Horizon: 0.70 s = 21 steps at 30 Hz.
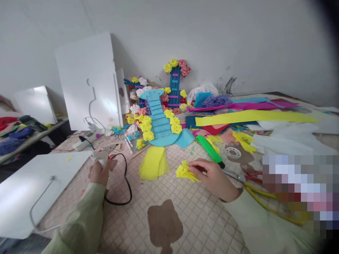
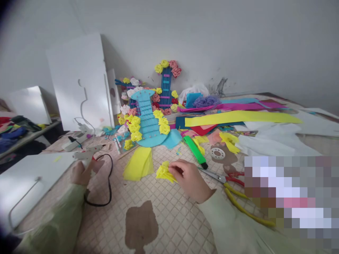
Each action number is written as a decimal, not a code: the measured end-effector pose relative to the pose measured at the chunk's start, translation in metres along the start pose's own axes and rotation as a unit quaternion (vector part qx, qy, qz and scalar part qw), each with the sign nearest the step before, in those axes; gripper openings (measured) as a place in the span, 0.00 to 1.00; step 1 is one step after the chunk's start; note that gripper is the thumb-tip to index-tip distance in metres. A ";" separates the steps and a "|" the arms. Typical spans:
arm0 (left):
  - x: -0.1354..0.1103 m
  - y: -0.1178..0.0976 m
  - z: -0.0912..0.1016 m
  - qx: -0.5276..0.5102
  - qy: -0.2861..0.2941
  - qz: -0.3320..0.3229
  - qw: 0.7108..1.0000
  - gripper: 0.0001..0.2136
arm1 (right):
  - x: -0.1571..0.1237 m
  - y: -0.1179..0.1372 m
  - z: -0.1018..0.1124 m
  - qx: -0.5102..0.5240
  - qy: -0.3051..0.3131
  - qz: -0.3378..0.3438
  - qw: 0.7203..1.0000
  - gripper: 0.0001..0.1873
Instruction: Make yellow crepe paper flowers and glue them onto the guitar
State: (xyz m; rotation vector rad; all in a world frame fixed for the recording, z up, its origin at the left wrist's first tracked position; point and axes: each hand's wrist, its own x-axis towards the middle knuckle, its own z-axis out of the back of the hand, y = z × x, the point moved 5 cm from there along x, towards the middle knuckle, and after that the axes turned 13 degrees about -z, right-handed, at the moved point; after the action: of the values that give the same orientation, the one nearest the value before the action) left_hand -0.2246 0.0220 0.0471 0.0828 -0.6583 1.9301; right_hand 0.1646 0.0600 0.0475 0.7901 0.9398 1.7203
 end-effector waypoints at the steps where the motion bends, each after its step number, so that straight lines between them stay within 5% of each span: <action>1: 0.000 0.003 -0.003 0.017 0.008 0.012 1.000 0.17 | 0.000 0.000 0.000 -0.002 0.001 0.001 1.000 0.07; 8: -0.016 0.000 -0.012 0.069 0.011 0.018 0.997 0.23 | 0.000 0.003 0.001 -0.007 -0.006 0.008 1.000 0.07; 13: -0.040 -0.011 0.022 0.076 -0.074 -0.008 0.994 0.29 | -0.001 0.005 0.003 0.000 -0.017 0.025 1.000 0.06; 16: -0.066 -0.047 0.051 0.031 -0.177 -0.133 0.975 0.25 | -0.002 0.007 0.004 0.003 -0.019 0.031 0.999 0.06; 18: -0.083 -0.083 0.051 -0.071 -0.102 -0.224 0.967 0.16 | -0.002 0.009 0.004 0.001 -0.012 0.030 0.999 0.06; 21: -0.103 -0.145 0.020 -0.249 0.128 -0.275 0.920 0.12 | -0.003 0.013 0.002 -0.002 0.009 0.025 1.000 0.06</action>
State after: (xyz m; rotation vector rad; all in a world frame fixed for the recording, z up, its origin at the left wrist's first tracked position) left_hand -0.0580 -0.0292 0.0875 -0.2750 -0.8257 1.1686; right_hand 0.1615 0.0550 0.0591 0.8030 0.9351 1.7735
